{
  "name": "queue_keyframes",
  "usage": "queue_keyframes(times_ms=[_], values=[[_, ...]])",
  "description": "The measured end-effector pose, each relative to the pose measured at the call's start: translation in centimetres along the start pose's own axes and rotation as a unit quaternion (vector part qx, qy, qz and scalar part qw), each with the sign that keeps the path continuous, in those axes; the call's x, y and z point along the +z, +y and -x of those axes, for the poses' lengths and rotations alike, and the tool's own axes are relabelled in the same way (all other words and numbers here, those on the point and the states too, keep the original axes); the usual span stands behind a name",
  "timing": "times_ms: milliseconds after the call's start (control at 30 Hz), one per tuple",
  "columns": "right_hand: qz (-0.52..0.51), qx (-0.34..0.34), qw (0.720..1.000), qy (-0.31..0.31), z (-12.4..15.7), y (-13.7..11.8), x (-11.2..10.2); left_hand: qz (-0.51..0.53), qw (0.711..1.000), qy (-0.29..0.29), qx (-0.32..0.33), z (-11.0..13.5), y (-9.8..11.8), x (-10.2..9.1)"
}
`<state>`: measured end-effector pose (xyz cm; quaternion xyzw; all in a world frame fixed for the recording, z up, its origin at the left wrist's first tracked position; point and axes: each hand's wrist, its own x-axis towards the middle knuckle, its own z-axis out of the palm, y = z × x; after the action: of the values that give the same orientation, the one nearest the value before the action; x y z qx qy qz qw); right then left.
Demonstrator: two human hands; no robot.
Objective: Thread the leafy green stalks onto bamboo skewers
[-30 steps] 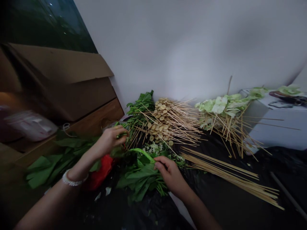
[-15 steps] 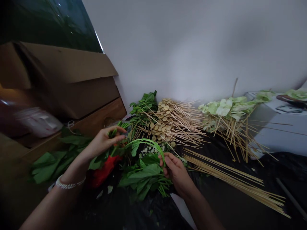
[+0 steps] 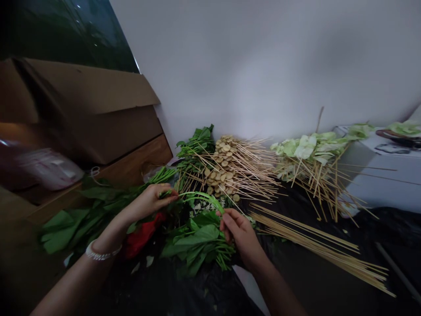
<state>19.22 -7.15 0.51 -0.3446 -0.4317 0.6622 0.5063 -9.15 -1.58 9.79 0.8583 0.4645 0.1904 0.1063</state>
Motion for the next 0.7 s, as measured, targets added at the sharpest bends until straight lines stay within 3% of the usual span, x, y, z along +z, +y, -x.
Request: queue_keyframes(times_ms=[167, 267, 400, 533, 633, 700], values=[[0.110, -0.012, 0.994, 0.003, -0.1, 0.4, 0.4, -0.085, 0.992, 0.091, 0.015, -0.3, -0.6, 1.2], [0.124, -0.002, 0.992, -0.003, -0.1, 0.7, 0.5, -0.048, 0.985, 0.161, -0.051, -0.4, -1.7, 1.2], [0.109, -0.001, 0.994, 0.010, -0.2, 0.8, 0.1, 0.006, 0.947, 0.279, -0.158, -0.5, -3.4, -0.8], [0.119, 0.000, 0.993, 0.018, -0.3, 0.7, 0.1, 0.014, 0.955, 0.266, -0.128, -0.6, -2.4, -2.5], [0.128, 0.006, 0.991, 0.024, -0.3, 0.7, 0.3, 0.012, 0.965, 0.236, -0.110, -0.7, 0.5, -2.5], [0.133, 0.007, 0.991, 0.027, -0.2, 0.7, 0.4, -0.020, 0.980, 0.187, -0.056, -0.8, 2.7, -1.9]])
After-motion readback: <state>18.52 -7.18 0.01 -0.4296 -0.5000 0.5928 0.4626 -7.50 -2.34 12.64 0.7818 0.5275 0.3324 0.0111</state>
